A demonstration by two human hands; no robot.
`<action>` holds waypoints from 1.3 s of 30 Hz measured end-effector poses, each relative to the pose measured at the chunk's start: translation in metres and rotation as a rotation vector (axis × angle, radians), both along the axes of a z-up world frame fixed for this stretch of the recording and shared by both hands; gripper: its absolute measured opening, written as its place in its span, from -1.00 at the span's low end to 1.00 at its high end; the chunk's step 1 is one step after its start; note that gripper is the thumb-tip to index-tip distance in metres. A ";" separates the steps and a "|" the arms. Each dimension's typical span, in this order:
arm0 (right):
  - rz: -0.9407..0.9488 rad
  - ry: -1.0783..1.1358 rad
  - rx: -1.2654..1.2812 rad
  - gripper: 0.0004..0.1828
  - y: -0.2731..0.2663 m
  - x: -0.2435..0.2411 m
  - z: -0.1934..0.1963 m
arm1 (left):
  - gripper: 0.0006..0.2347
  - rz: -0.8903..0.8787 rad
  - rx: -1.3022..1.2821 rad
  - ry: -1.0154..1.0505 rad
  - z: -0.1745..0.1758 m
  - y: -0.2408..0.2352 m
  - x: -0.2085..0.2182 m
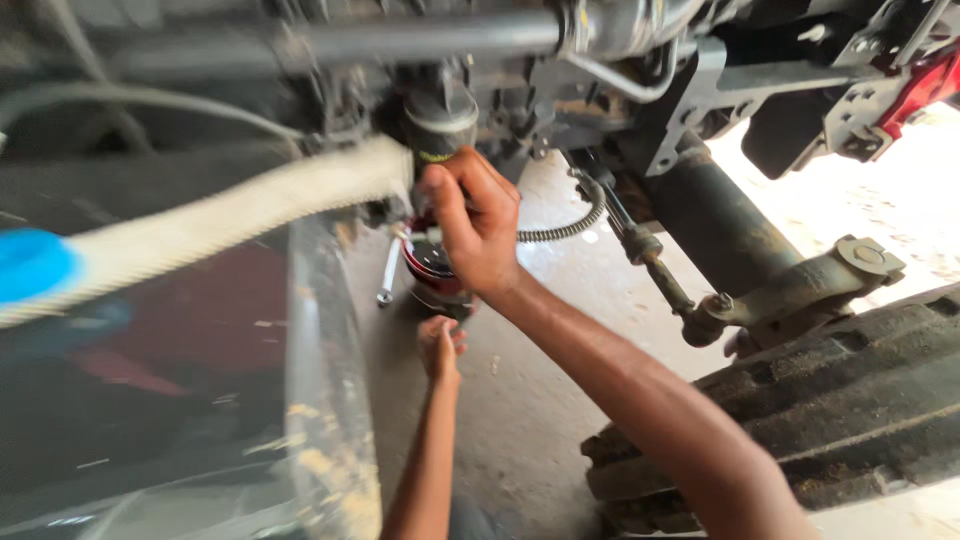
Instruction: The person uses a blue strap wrench to loosen and remove an oil filter from the underside of a tractor engine, allowing oil to drain into a red container. They then install a new oil filter by hand, tightening it securely.
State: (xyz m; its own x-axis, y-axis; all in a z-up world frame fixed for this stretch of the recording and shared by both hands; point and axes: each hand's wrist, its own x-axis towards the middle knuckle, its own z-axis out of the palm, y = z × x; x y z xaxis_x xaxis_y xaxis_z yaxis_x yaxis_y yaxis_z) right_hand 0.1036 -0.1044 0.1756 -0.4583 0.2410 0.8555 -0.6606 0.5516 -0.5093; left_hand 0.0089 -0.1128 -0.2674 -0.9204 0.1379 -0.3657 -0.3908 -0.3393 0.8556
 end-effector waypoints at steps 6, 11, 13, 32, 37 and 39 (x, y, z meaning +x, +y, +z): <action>-0.212 -0.393 0.564 -0.77 0.091 -0.046 -0.117 | -0.60 0.063 -0.041 -0.069 -0.063 0.058 -0.049; -0.348 -0.880 0.998 -0.47 0.143 -0.081 -0.135 | -0.35 0.106 -0.173 -0.115 -0.076 0.094 -0.082; -0.339 -1.009 1.135 -0.47 0.154 -0.094 -0.134 | -0.27 0.130 -0.133 -0.121 -0.079 0.108 -0.101; -0.218 -1.046 1.378 -0.56 0.172 -0.128 -0.127 | -0.50 0.206 -0.460 -0.211 -0.042 0.121 -0.121; -0.239 -1.101 1.313 -0.58 0.165 -0.120 -0.123 | -0.55 0.198 -0.255 -0.150 -0.036 0.107 -0.087; -0.235 -1.098 1.290 -0.56 0.163 -0.118 -0.123 | -0.48 0.224 -0.229 -0.164 -0.037 0.104 -0.076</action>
